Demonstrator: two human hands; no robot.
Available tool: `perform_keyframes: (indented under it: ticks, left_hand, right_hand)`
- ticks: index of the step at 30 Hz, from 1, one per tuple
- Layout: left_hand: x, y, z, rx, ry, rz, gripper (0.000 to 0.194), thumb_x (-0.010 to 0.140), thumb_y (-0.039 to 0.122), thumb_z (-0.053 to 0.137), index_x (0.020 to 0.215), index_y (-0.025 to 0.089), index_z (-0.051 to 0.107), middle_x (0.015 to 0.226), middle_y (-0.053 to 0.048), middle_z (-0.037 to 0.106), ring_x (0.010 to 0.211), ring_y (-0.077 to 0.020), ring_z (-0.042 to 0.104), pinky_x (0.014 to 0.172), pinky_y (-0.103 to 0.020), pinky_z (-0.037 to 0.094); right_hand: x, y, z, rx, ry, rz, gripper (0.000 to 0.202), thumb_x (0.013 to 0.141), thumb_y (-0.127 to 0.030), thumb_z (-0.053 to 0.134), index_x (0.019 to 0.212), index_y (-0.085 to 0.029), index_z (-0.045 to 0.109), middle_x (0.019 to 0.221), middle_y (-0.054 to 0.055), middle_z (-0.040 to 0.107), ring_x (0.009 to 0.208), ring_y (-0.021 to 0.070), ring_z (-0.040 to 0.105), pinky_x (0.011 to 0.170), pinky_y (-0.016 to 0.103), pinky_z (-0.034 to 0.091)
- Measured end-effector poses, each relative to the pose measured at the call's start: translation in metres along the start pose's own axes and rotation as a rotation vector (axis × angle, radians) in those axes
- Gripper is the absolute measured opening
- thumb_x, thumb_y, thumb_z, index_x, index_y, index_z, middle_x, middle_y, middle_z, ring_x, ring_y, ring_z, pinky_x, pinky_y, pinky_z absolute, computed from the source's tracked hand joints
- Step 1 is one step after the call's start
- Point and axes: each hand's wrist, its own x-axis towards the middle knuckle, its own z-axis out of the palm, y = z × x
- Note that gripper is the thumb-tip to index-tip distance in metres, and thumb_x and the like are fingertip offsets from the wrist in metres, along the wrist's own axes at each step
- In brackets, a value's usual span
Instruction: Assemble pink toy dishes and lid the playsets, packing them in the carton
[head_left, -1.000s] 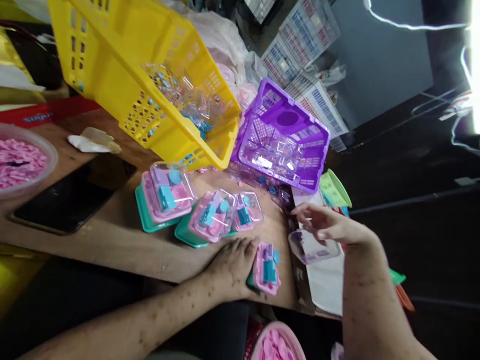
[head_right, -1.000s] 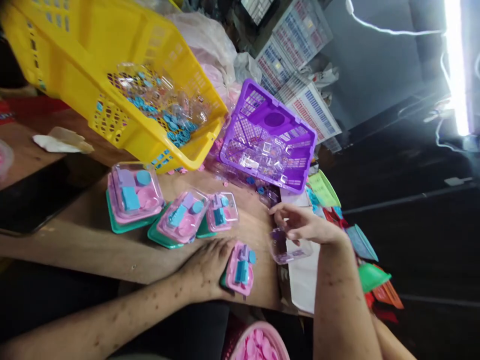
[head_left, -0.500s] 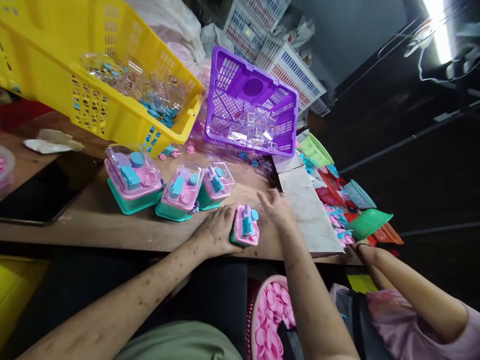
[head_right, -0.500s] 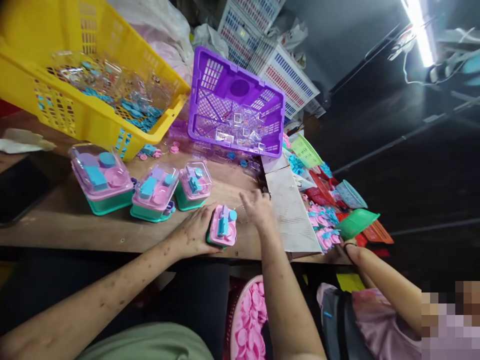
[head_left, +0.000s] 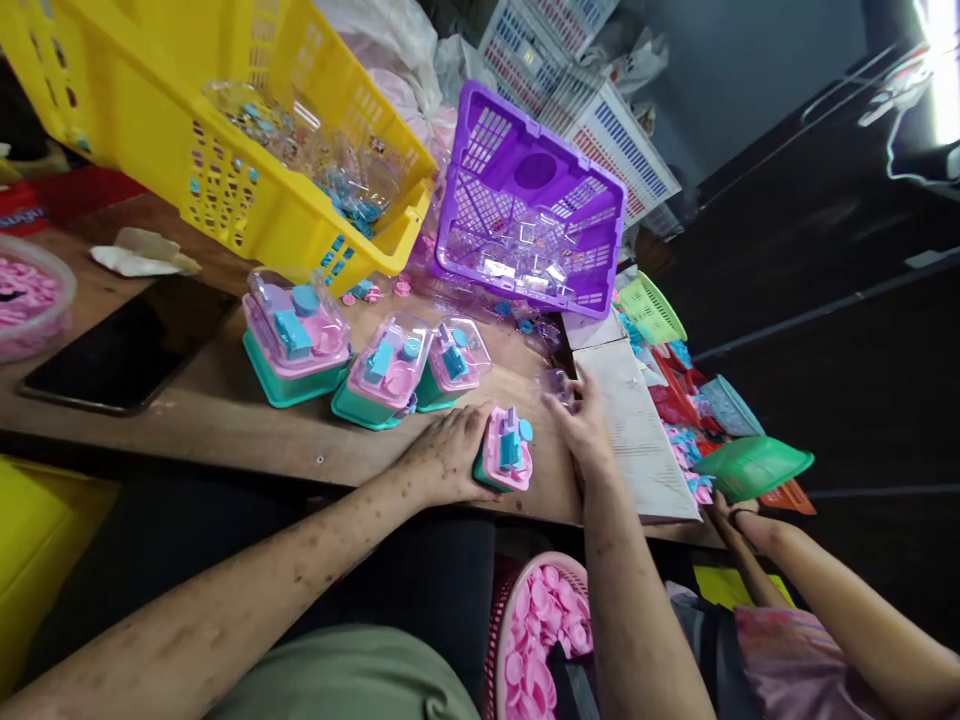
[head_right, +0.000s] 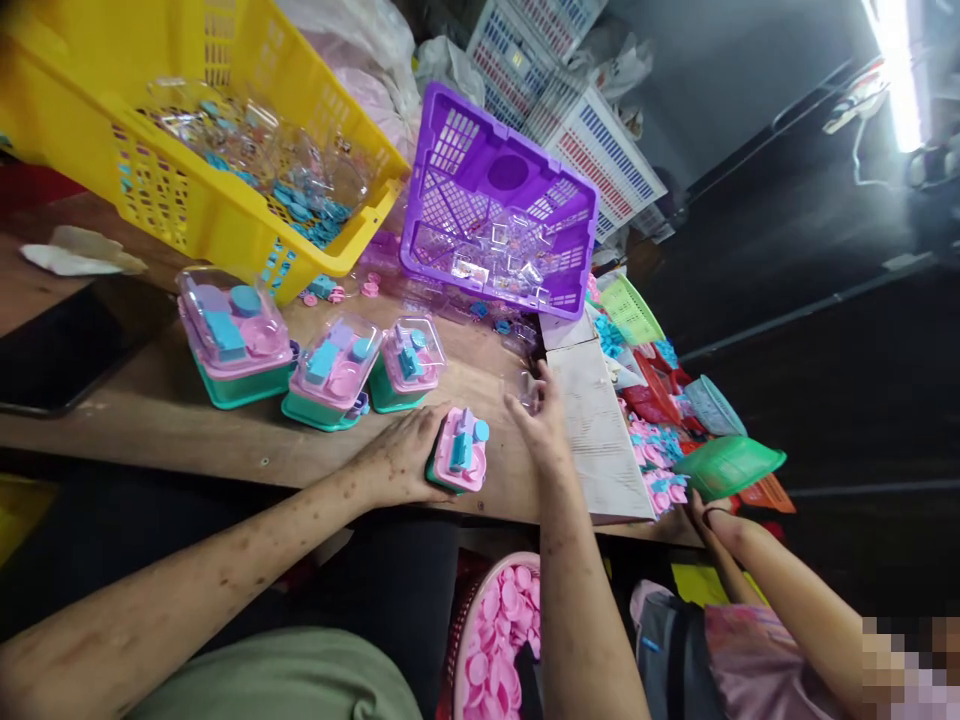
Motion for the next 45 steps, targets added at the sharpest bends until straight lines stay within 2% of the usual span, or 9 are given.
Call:
perform_keyframes:
  ticks: [2, 5, 10, 12, 15, 19, 24, 37, 45]
  left_hand:
    - [0.0, 0.001, 0.0, 0.003, -0.008, -0.008, 0.122, 0.071, 0.048, 0.104, 0.165, 0.018, 0.033, 0.165, -0.025, 0.056, 0.158, -0.0461, 0.055, 0.136, -0.062, 0.041]
    - [0.001, 0.002, 0.0, 0.015, -0.02, -0.046, 0.129, 0.068, 0.047, 0.107, 0.167, 0.017, 0.031, 0.166, -0.026, 0.055, 0.161, -0.0469, 0.052, 0.138, -0.061, 0.04]
    - [0.002, 0.001, 0.002, 0.032, -0.049, -0.058, 0.13, 0.07, 0.048, 0.106, 0.169, 0.019, 0.027, 0.17, -0.026, 0.052, 0.163, -0.0474, 0.05, 0.136, -0.063, 0.04]
    - [0.002, 0.002, 0.001, 0.028, -0.06, -0.073, 0.132, 0.068, 0.046, 0.108, 0.169, 0.019, 0.028, 0.169, -0.026, 0.053, 0.16, -0.0476, 0.053, 0.133, -0.063, 0.043]
    - [0.003, 0.006, -0.001, 0.052, -0.064, -0.099, 0.132, 0.066, 0.041, 0.109, 0.168, 0.016, 0.029, 0.166, -0.027, 0.056, 0.157, -0.0468, 0.055, 0.13, -0.061, 0.047]
    - [0.003, 0.011, -0.005, 0.084, -0.085, -0.122, 0.126, 0.071, 0.039, 0.107, 0.167, 0.018, 0.028, 0.164, -0.024, 0.057, 0.154, -0.0443, 0.058, 0.128, -0.057, 0.049]
    - [0.002, 0.012, -0.007, 0.088, -0.095, -0.134, 0.127, 0.07, 0.04, 0.108, 0.166, 0.019, 0.028, 0.162, -0.023, 0.058, 0.153, -0.0435, 0.059, 0.125, -0.055, 0.051]
    - [-0.003, 0.014, -0.003, 0.213, -0.078, -0.118, 0.127, 0.075, 0.061, 0.102, 0.169, 0.013, 0.031, 0.162, -0.025, 0.059, 0.151, -0.0424, 0.058, 0.124, -0.056, 0.039]
    - [-0.004, 0.016, -0.003, 0.234, -0.092, -0.138, 0.126, 0.076, 0.063, 0.101, 0.169, 0.014, 0.031, 0.165, -0.024, 0.058, 0.15, -0.0415, 0.057, 0.119, -0.057, 0.039]
  right_hand:
    - [-0.01, -0.025, -0.025, 0.107, 0.021, -0.045, 0.069, 0.104, -0.065, 0.058, 0.162, -0.028, 0.053, 0.148, 0.013, 0.065, 0.108, 0.0301, 0.073, 0.1, 0.051, 0.065]
    - [-0.029, -0.073, -0.049, 0.255, -0.038, -0.168, 0.054, 0.109, -0.069, 0.056, 0.146, -0.032, 0.067, 0.144, 0.01, 0.073, 0.13, 0.035, 0.071, 0.116, 0.054, 0.06]
    - [-0.052, -0.129, -0.04, 0.106, -0.116, -0.284, 0.058, 0.104, -0.074, 0.069, 0.141, -0.03, 0.067, 0.14, 0.013, 0.071, 0.128, 0.0349, 0.073, 0.112, 0.052, 0.062]
    - [-0.058, -0.132, -0.03, 0.011, -0.082, -0.346, 0.057, 0.113, -0.073, 0.052, 0.144, -0.028, 0.066, 0.14, 0.014, 0.07, 0.128, 0.0352, 0.072, 0.113, 0.054, 0.061]
    - [-0.064, -0.129, -0.016, -0.098, -0.03, -0.418, 0.053, 0.122, -0.058, 0.031, 0.145, -0.026, 0.066, 0.14, 0.016, 0.07, 0.136, 0.0364, 0.066, 0.121, 0.061, 0.053]
    - [-0.067, -0.126, -0.004, -0.187, 0.029, -0.451, 0.037, 0.118, -0.038, 0.046, 0.145, -0.023, 0.066, 0.14, 0.017, 0.067, 0.136, 0.0376, 0.063, 0.12, 0.064, 0.051]
    - [-0.069, -0.131, 0.0, -0.22, 0.052, -0.489, 0.036, 0.109, -0.025, 0.055, 0.142, -0.022, 0.069, 0.137, 0.017, 0.069, 0.133, 0.0379, 0.064, 0.116, 0.062, 0.054]
    - [-0.078, -0.136, 0.005, -0.212, 0.111, -0.438, 0.031, 0.104, -0.027, 0.064, 0.133, -0.025, 0.073, 0.134, 0.014, 0.075, 0.127, 0.036, 0.07, 0.112, 0.059, 0.056]
    - [-0.077, -0.139, -0.001, -0.235, 0.085, -0.457, 0.031, 0.101, -0.023, 0.065, 0.13, -0.024, 0.076, 0.128, 0.013, 0.078, 0.122, 0.036, 0.071, 0.108, 0.058, 0.057]
